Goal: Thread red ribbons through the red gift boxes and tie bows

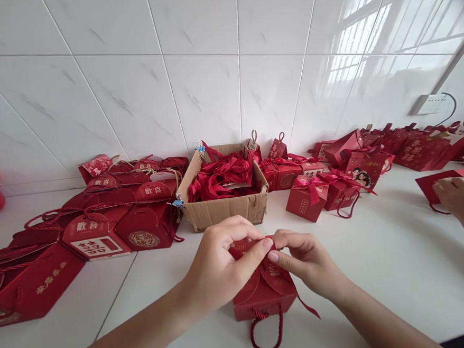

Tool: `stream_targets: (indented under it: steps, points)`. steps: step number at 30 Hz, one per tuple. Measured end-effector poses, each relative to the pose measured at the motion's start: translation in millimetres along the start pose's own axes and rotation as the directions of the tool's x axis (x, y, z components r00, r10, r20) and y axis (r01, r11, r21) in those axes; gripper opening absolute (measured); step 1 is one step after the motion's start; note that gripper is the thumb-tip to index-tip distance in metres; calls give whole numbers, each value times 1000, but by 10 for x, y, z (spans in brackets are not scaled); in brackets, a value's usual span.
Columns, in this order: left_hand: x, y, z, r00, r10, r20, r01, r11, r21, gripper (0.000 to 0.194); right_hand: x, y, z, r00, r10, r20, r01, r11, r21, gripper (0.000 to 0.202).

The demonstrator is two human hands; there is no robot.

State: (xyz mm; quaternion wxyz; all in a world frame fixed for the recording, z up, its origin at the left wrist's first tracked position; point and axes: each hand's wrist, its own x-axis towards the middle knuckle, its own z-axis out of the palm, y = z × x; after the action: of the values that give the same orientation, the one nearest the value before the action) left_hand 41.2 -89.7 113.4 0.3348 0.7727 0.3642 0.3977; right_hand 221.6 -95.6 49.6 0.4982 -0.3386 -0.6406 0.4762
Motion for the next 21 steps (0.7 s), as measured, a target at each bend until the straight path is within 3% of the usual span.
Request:
stream_targets:
  steps: [7,12,17,21]
  points:
    - [-4,-38,-3,997,79,-16,-77,992,96,14,-16,35,15,1000,25,9,-25,1000,-12,24]
    - [-9,-25,23,993,116,-6,-115,992,44,13,-17,6,83,1000,7,-23,-8,999,-44,15]
    - [49,-28,-170,995,-78,67,69,990,121,29,-22,22,113,995,-66,-75,60,996,-67,15]
    - [55,-106,-403,922,-294,253,171,894,414,36,-50,36,89,996,-82,-24,79,989,-123,12]
